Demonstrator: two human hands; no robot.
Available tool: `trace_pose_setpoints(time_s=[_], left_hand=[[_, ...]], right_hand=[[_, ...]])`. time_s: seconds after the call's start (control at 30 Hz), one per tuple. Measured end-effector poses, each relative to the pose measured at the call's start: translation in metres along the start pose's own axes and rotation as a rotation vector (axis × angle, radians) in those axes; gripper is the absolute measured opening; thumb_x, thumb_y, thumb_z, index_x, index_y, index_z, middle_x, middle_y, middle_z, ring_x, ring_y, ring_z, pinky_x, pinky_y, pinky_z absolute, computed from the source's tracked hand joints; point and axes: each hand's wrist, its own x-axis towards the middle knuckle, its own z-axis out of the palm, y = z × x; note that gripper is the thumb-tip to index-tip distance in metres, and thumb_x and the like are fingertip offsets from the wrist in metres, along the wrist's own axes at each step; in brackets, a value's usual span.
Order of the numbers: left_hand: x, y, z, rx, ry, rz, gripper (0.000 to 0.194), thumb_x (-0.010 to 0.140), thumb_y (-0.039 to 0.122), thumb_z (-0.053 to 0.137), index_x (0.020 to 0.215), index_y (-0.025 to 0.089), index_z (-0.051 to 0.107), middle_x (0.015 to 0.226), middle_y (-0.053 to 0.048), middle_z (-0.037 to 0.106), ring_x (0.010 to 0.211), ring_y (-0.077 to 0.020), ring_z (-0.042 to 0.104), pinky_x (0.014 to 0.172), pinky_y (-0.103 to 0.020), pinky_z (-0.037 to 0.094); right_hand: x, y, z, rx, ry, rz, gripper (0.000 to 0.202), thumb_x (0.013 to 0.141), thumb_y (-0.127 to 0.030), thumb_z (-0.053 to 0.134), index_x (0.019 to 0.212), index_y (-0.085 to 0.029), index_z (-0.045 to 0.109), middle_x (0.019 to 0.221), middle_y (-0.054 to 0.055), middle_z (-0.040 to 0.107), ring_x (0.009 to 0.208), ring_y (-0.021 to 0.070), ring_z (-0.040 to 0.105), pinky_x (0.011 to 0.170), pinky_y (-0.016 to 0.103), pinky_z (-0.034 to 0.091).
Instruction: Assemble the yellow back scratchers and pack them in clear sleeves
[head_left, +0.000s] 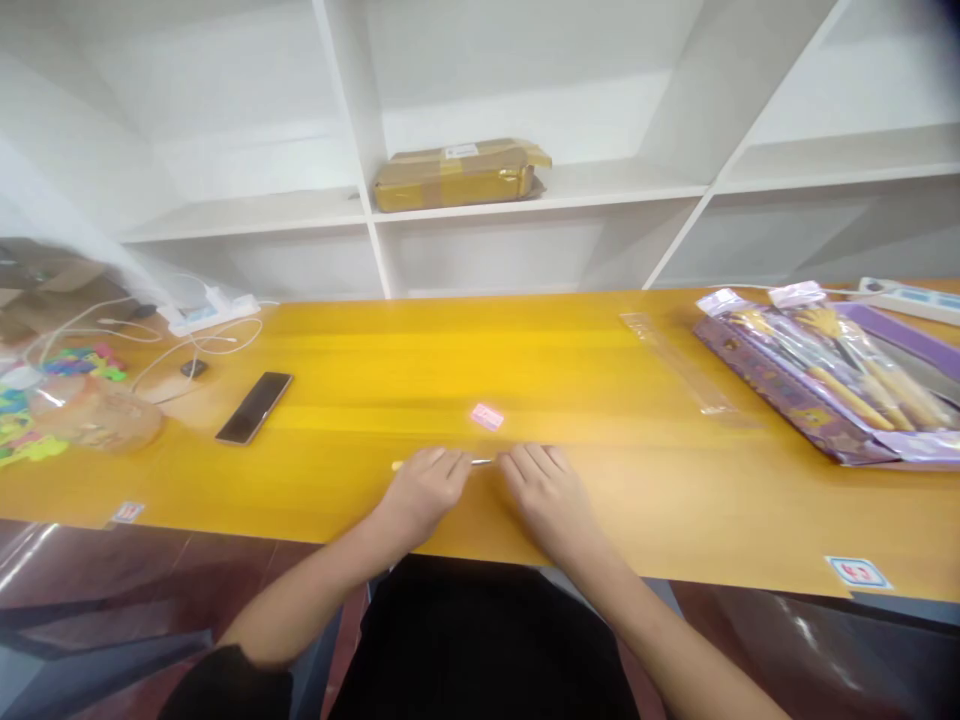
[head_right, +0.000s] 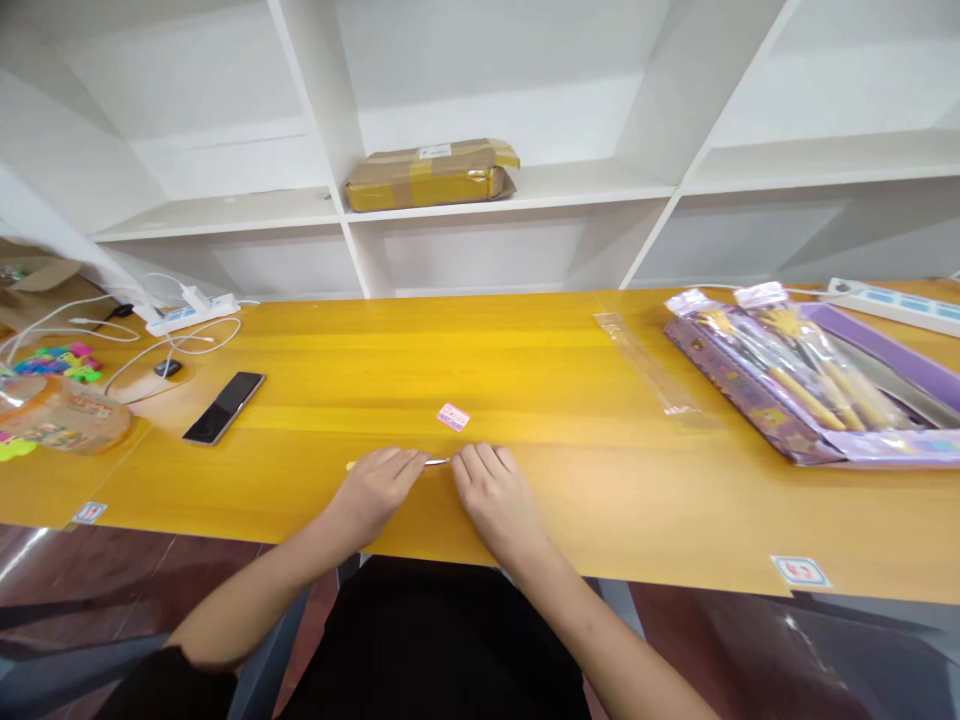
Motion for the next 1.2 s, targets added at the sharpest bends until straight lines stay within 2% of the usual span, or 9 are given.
trace_pose_setpoints(time_s=[0.1,0.23,0.5,0.7,0.83,0.97,1.07,1.13,1.2], left_hand=[[0.005,0.014,0.011,-0.046,-0.102,-0.073,0.027,0.106,0.012,0.046,0.124,0.018,0.066,0.102,-0.012,0.075,0.094,-0.025,0.072,0.085,-0.04,0.06],[0.001,0.004,0.016,-0.046,-0.081,-0.06,0.024,0.109,0.017,0.045,0.115,0.018,0.068,0.097,-0.01,0.075,0.088,-0.0243,0.071,0.079,-0.038,0.057],[0.0,-0.007,0.015,-0.157,-0.031,-0.123,0.027,0.111,0.028,0.048,0.129,0.019,0.065,0.116,-0.008,0.078,0.102,-0.0241,0.073,0.089,-0.039,0.058],[-0.001,-0.001,0.012,-0.27,-0.173,-0.23,0.036,0.114,0.031,0.037,0.139,0.022,0.061,0.122,-0.008,0.075,0.106,-0.0235,0.074,0.089,-0.037,0.059],[0.0,0.004,0.01,-0.354,-0.23,-0.269,0.037,0.113,0.033,0.035,0.141,0.023,0.057,0.129,-0.009,0.073,0.105,-0.0232,0.074,0.088,-0.036,0.058],[-0.001,0.004,0.01,-0.373,-0.263,-0.33,0.036,0.114,0.036,0.03,0.128,0.022,0.06,0.115,-0.009,0.075,0.095,-0.0238,0.074,0.081,-0.036,0.054],[-0.001,0.005,0.011,-0.376,-0.302,-0.412,0.033,0.113,0.035,0.029,0.119,0.021,0.058,0.105,-0.01,0.075,0.088,-0.0256,0.072,0.074,-0.036,0.05],[0.0,0.006,0.01,-0.385,-0.321,-0.444,0.031,0.113,0.033,0.03,0.12,0.021,0.057,0.103,-0.011,0.075,0.086,-0.0261,0.072,0.071,-0.035,0.047],[0.001,0.007,0.01,-0.381,-0.339,-0.464,0.03,0.112,0.031,0.03,0.124,0.02,0.055,0.102,-0.012,0.076,0.083,-0.0265,0.072,0.068,-0.035,0.045]], right_hand=[[0.007,-0.023,0.02,-0.129,0.034,-0.094,0.027,0.107,-0.012,0.047,0.092,-0.024,0.067,0.084,0.007,0.062,0.081,0.0245,0.05,0.075,0.038,0.035],[0.001,-0.014,0.02,-0.243,0.077,-0.124,0.029,0.108,-0.011,0.045,0.09,-0.022,0.065,0.084,0.007,0.062,0.081,0.0234,0.048,0.074,0.038,0.035],[0.001,0.0,0.022,-0.116,0.216,0.076,0.021,0.108,-0.015,0.05,0.101,-0.023,0.068,0.094,0.007,0.066,0.089,0.0242,0.053,0.077,0.038,0.043],[0.002,0.003,0.018,0.007,0.334,0.148,0.013,0.104,-0.017,0.058,0.109,-0.024,0.068,0.108,0.009,0.068,0.1,0.0265,0.059,0.086,0.042,0.05],[0.003,0.001,0.021,-0.007,0.342,0.146,0.013,0.104,-0.018,0.059,0.11,-0.025,0.068,0.109,0.01,0.067,0.101,0.0274,0.06,0.084,0.043,0.052],[0.001,0.0,0.023,-0.045,0.272,0.141,0.013,0.104,-0.023,0.06,0.115,-0.025,0.067,0.112,0.011,0.067,0.103,0.0278,0.063,0.087,0.044,0.055],[0.0,0.021,0.007,-0.175,0.151,0.222,0.025,0.105,-0.032,0.059,0.128,-0.025,0.064,0.125,0.013,0.067,0.113,0.0283,0.065,0.095,0.042,0.055],[0.003,0.056,-0.016,-0.251,0.111,0.299,0.028,0.106,-0.036,0.056,0.129,-0.023,0.063,0.126,0.013,0.067,0.111,0.0288,0.067,0.095,0.041,0.055],[0.01,0.106,-0.04,-0.309,0.124,0.392,0.031,0.105,-0.037,0.054,0.127,-0.018,0.065,0.122,0.018,0.067,0.105,0.0323,0.068,0.093,0.045,0.054]])
